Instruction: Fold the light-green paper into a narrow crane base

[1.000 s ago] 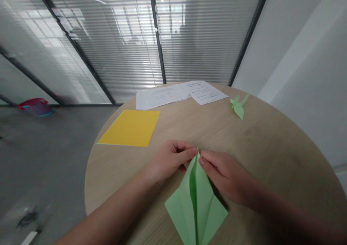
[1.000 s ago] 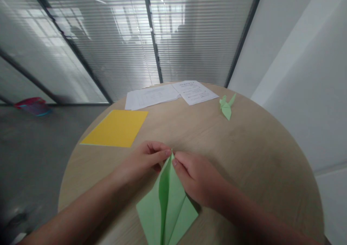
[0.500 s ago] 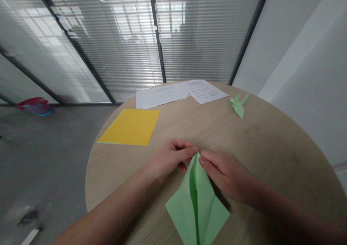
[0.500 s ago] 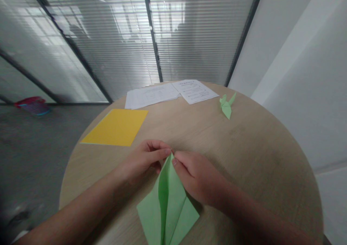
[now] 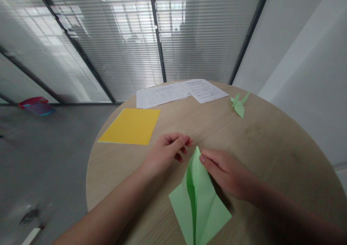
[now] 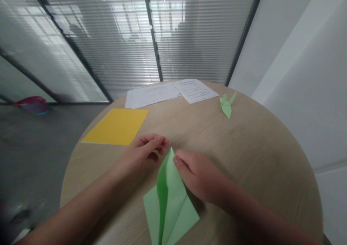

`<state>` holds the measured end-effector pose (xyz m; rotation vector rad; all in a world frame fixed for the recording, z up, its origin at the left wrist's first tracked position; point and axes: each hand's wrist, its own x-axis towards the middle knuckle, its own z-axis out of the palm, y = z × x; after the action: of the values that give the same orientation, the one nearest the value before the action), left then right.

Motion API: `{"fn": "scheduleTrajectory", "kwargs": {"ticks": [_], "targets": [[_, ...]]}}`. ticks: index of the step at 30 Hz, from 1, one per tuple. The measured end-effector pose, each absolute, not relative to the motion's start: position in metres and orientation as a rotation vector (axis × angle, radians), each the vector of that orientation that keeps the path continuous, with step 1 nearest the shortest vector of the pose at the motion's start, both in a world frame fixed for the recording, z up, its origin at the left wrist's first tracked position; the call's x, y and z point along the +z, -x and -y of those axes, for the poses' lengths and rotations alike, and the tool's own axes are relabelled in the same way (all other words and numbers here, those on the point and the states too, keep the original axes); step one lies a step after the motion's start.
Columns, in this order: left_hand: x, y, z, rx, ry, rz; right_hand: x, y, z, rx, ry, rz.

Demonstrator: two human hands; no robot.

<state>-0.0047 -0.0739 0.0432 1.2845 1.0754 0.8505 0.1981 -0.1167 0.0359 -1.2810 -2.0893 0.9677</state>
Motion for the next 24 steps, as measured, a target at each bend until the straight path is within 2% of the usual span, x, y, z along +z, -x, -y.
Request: {"fn": "scheduleTrajectory", "kwargs": {"ticks": [6, 14, 19, 24], "targets": [[0.044, 0.01, 0.076, 0.55, -1.633, -1.059, 0.03, -0.203, 0.111, 0.963, 1.277, 2.019], [0.038, 0.01, 0.1, 0.575, -2.288, -1.334, 0.014, -0.214, 0.089, 0.541, 1.388, 2.136], [0.022, 0.022, 0.114, 0.609, -2.752, -1.039, 0.011, -0.207, 0.082, 0.426, 1.399, 2.231], [0.013, 0.02, 0.114, 0.575, -2.889, -0.916, 0.011, -0.207, 0.092, 0.352, 1.467, 2.208]]}}
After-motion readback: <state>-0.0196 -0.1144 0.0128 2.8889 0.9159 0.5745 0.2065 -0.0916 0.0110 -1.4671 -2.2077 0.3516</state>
